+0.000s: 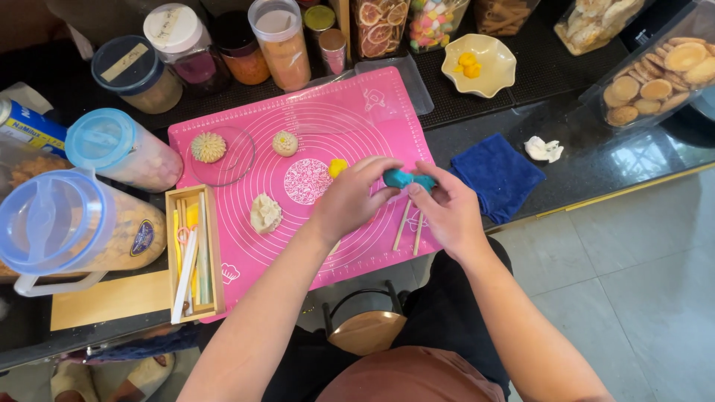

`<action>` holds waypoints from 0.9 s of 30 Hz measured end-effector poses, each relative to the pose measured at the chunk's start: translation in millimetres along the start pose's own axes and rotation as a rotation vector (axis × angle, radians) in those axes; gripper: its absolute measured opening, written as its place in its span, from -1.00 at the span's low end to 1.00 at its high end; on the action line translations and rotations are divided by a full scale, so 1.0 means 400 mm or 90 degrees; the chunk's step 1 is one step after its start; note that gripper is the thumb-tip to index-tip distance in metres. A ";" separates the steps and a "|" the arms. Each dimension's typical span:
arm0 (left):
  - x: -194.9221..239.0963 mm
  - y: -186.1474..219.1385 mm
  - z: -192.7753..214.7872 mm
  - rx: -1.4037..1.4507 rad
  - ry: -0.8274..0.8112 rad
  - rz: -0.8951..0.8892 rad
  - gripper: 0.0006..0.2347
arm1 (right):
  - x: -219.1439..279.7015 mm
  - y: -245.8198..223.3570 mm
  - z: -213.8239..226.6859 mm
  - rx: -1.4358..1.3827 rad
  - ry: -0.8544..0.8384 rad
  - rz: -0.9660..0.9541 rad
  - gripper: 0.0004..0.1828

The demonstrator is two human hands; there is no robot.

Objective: The person kneads and rolls a piece of white dough into a ball, then flattens it into a disc using a plastic sheet. They then pick up small pieces of red and blue dough, combine them, and wrap the white dough disc around the colored filling to form a small, round figure.

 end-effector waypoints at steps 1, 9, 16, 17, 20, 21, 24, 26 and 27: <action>0.003 0.013 -0.002 0.029 -0.007 -0.004 -0.64 | -0.009 0.005 -0.001 0.049 -0.003 0.031 -0.65; -0.011 -0.014 -0.009 0.006 0.018 0.011 -0.71 | -0.043 -0.004 0.021 0.230 0.097 0.002 -0.87; -0.059 -0.341 -0.046 -0.319 -0.068 0.150 -0.75 | 0.006 0.045 0.071 -0.295 0.028 -0.185 -0.83; -0.068 -0.385 -0.058 -0.386 -0.092 0.168 -0.76 | 0.016 0.060 0.074 -0.328 0.004 -0.221 -0.84; -0.083 -0.380 -0.050 -0.377 -0.135 0.185 -0.76 | 0.047 0.085 0.079 -0.411 -0.056 -0.259 -0.83; -0.082 -0.371 -0.047 -0.376 -0.138 0.185 -0.76 | 0.055 0.086 0.081 -0.412 -0.054 -0.260 -0.83; -0.072 -0.308 -0.025 -0.352 -0.127 0.172 -0.69 | 0.072 0.095 0.077 -0.397 -0.082 -0.268 -0.82; -0.058 -0.204 0.009 -0.254 0.041 0.076 -0.71 | 0.077 0.113 0.073 -0.386 -0.095 -0.286 -0.74; -0.023 -0.142 0.002 -0.257 0.042 0.077 -0.71 | 0.089 0.107 0.068 -0.388 -0.097 -0.286 -0.74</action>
Point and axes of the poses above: each hand's wrist, its own x-axis away from the middle knuckle, its own z-axis out of the back of the hand, y = z × x, the point moved 3 cm from there along -x, towards the middle knuckle, and after that the axes turned 13 degrees about x, right-handed, at the moved point
